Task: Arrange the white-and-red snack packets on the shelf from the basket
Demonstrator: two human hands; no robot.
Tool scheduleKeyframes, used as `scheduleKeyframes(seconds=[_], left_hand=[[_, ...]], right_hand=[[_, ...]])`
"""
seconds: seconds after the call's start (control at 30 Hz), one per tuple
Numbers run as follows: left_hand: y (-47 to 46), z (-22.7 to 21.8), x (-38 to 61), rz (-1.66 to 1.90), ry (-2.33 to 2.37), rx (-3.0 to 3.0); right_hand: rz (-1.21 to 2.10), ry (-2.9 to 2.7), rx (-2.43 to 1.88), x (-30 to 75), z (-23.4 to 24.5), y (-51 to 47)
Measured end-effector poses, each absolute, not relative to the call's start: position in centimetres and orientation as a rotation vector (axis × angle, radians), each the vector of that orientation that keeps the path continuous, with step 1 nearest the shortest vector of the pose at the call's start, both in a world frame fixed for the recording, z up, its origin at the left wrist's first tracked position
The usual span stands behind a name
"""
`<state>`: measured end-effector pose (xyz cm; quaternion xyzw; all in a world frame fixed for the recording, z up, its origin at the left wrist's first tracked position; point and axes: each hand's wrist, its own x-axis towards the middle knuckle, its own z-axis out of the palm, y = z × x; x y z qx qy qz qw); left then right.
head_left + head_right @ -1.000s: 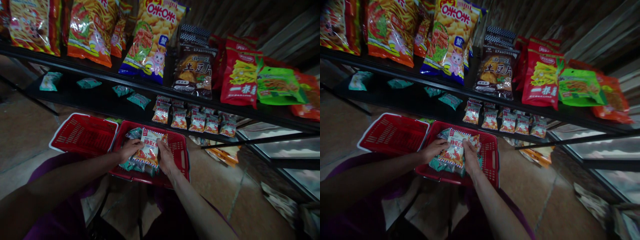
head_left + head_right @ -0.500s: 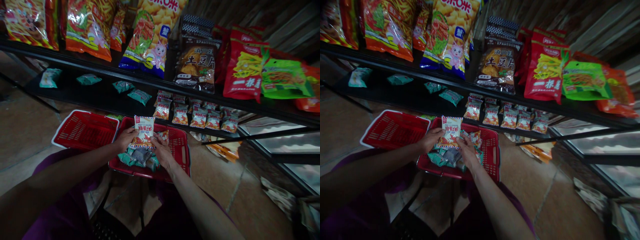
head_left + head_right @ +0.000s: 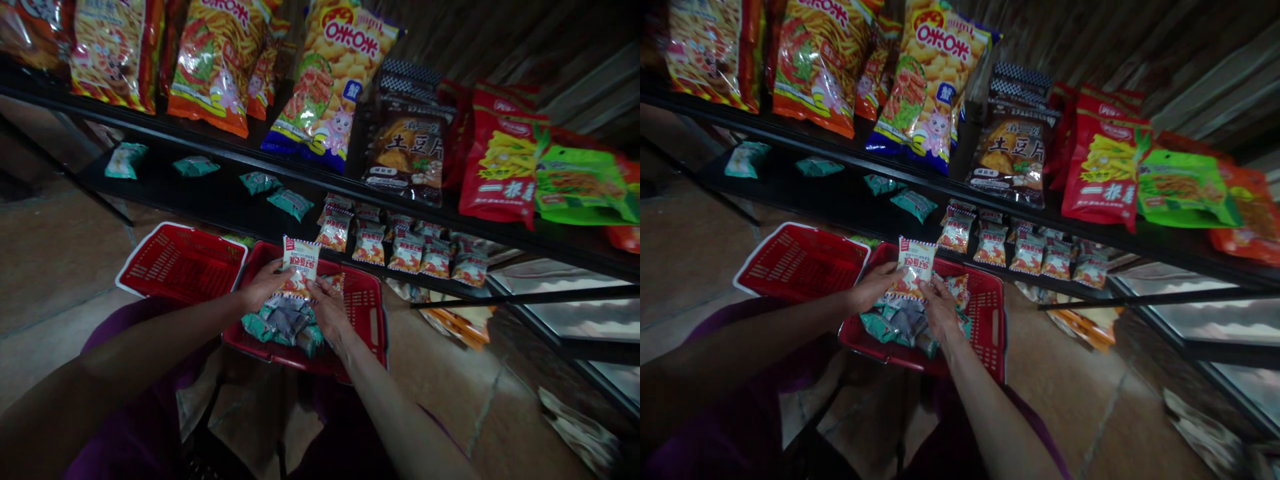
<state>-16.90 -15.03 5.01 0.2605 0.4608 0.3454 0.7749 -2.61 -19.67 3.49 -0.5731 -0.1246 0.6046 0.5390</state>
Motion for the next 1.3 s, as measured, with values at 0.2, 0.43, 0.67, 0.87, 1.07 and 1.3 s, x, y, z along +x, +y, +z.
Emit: scheduleKeyframes(seconds=[0.2, 0.43, 0.67, 0.87, 1.07, 1.3], left_hand=[[-15.0, 4.6, -17.1, 0.779, 1.092, 0.674], [-14.4, 5.1, -17.4, 0.89, 1.095, 0.645], [-14.5, 4.7, -17.2, 0.892, 1.207, 0.63], [-14.7, 4.8, -16.9, 0.863, 1.213, 0.653], [-14.3, 5.3, -16.3, 0.852, 1.193, 0.676], [-12.5, 6.7, -14.6, 0.925, 1.142, 0.666]], right_hand=[[1.39, -0.287, -1.381, -2.7, 3.4, -19.3], [1.479, -0.319, -1.331, -3.2, 3.6, -18.9], [1.453, -0.259, -1.343, -3.8, 3.6, -18.7], [1.422, -0.205, -1.328, -4.1, 3.2, -18.9], [1.376, -0.218, -1.313, -3.9, 3.4, -18.7], [1.301, -0.255, -1.328, -2.6, 5.0, -17.2]])
